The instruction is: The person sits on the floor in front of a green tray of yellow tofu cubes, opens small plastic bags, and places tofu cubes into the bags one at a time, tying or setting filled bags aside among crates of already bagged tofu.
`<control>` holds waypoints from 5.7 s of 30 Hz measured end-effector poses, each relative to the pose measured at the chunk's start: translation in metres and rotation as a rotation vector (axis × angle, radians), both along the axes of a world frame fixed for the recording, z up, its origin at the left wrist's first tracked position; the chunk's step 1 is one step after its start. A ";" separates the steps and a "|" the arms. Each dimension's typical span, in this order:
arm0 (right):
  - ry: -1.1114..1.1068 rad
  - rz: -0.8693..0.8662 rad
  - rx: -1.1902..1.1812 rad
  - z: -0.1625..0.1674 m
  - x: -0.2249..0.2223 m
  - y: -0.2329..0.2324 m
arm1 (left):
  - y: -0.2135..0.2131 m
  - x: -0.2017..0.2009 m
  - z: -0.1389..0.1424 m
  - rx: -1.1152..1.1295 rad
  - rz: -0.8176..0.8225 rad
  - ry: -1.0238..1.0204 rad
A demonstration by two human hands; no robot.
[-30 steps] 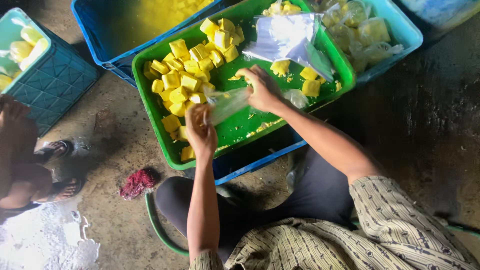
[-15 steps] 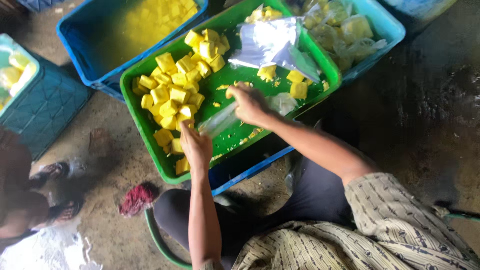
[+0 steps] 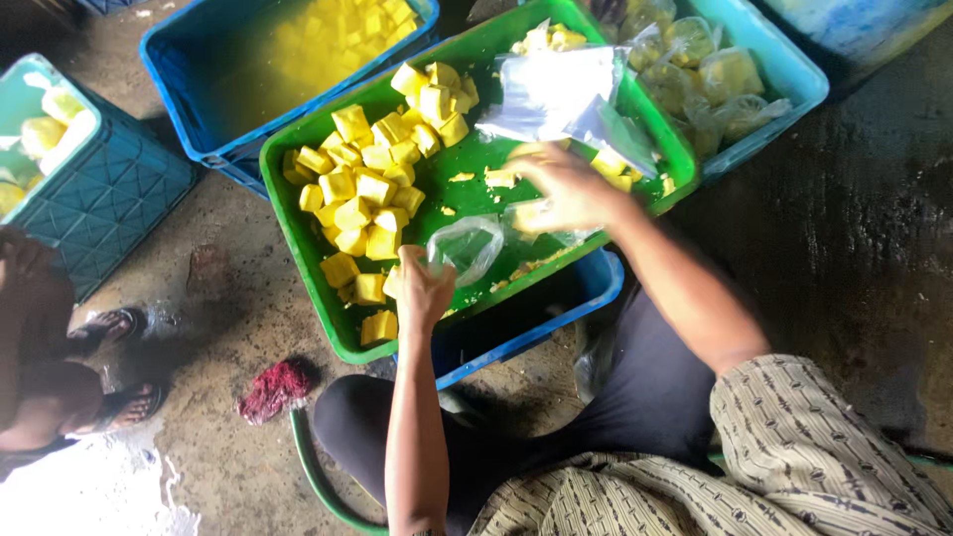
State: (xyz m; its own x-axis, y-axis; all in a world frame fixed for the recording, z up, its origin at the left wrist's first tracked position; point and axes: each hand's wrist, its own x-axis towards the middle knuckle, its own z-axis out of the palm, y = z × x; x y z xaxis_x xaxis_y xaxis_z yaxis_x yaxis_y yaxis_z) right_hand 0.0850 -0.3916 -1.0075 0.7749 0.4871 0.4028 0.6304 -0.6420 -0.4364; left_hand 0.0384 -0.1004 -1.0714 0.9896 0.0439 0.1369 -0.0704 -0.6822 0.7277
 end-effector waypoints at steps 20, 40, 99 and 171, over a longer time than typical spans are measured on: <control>0.282 -0.380 -0.188 -0.017 -0.023 -0.102 | 0.017 -0.023 0.018 0.061 -0.080 0.001; 0.256 0.089 -0.277 0.001 0.008 0.009 | 0.024 -0.007 0.012 -0.040 -0.041 0.028; 0.512 -0.171 -0.522 -0.017 -0.028 0.036 | 0.048 -0.006 0.029 -0.296 -0.164 0.328; 1.223 0.314 0.986 0.020 -0.041 -0.034 | 0.005 -0.001 0.000 -0.057 -0.258 0.068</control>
